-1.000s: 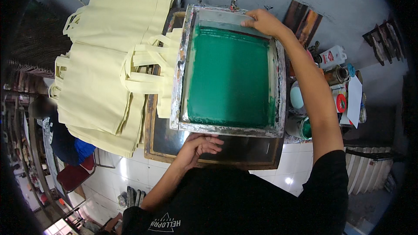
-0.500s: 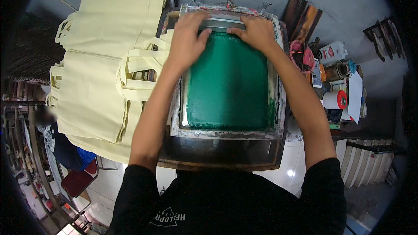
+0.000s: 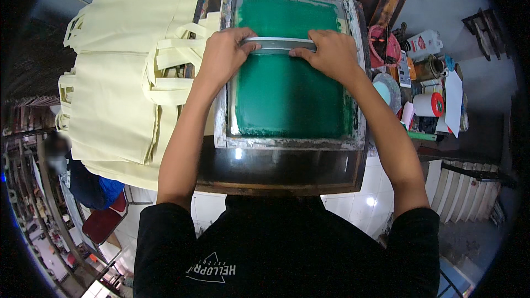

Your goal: The person performs screen printing by placing a bag on the printing bed, lowering the screen, applying green ink with a squeegee, lifting the screen, and moving the printed bag to a stack.

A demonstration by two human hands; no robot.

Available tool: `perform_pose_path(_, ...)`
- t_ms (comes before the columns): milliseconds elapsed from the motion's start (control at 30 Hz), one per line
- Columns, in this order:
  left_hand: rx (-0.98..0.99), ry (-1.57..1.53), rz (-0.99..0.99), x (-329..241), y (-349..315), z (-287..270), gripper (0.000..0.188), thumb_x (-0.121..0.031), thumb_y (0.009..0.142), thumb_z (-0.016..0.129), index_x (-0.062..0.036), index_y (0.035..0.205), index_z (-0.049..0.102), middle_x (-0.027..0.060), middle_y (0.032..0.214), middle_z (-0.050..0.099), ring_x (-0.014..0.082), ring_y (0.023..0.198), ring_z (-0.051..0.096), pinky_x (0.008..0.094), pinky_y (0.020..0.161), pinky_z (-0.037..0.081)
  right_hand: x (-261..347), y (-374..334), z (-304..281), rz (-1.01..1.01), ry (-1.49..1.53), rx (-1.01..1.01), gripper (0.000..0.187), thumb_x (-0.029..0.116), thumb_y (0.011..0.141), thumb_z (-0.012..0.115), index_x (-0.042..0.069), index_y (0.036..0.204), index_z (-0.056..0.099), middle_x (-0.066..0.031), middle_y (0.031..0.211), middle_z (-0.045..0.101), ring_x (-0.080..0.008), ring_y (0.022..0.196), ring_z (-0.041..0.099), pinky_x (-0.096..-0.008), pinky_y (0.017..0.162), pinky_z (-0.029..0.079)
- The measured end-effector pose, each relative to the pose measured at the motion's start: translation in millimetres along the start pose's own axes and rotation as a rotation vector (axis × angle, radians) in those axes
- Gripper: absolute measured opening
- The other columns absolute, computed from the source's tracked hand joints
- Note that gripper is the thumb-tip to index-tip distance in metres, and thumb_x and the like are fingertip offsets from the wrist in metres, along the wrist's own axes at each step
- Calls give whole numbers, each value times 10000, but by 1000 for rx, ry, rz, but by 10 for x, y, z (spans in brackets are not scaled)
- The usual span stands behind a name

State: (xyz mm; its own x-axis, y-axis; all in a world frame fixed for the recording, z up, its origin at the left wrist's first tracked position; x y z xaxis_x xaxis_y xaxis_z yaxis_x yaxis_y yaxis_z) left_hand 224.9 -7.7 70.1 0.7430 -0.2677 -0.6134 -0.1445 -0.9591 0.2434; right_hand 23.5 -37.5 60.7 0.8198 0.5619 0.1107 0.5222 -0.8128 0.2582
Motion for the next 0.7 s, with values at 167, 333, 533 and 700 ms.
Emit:
perform_pose_path(167, 43, -44, -85, -165, -583, -5, 203, -159, 860, 774, -35, 1019, 752, 199, 929, 722, 372, 844, 691, 431, 764, 529, 305, -543, -116, -16, 43, -36, 584, 641, 803, 732, 67, 776, 632, -116, 701, 646, -328, 692, 672, -470, 582, 501)
perform_pose_path(333, 81, -20, -99, -438, -1198, -52, 171, -106, 854, 774, -38, 1010, 760, 186, 948, 721, 349, 888, 687, 404, 779, 529, 633, -1124, -209, -5, 50, -21, 542, 608, 812, 740, 84, 770, 605, -83, 704, 601, -293, 671, 638, -442, 572, 489)
perform_pose_path(533, -77, 0, 72, -592, -1712, -51, 154, -47, 812, 769, -27, 963, 744, 134, 921, 719, 319, 838, 646, 404, 784, 514, 871, -1599, -213, -8, 15, -35, 380, 427, 765, 796, 103, 826, 607, -52, 807, 607, -248, 778, 627, -393, 635, 493)
perform_pose_path(700, -129, 135, 167, -433, -2030, 10, 1080, -271, 650, 947, -55, 1539, 373, 210, 1567, 441, 417, 1459, 400, 582, 1208, 237, 1017, -1759, -357, -150, -23, -187, 259, 243, 751, 766, 95, 912, 627, -54, 909, 624, -246, 882, 628, -395, 731, 525)
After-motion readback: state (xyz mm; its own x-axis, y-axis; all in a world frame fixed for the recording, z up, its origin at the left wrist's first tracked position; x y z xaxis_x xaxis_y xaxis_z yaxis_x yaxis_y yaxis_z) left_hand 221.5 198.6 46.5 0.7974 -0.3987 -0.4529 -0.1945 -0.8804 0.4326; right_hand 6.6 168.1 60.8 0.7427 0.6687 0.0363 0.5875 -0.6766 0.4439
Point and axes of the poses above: each hand's wrist, its own y-axis towards the middle knuckle, its own z-axis out of the palm, x = y × z, the point moved 9 cm from there along y, towards the middle knuckle
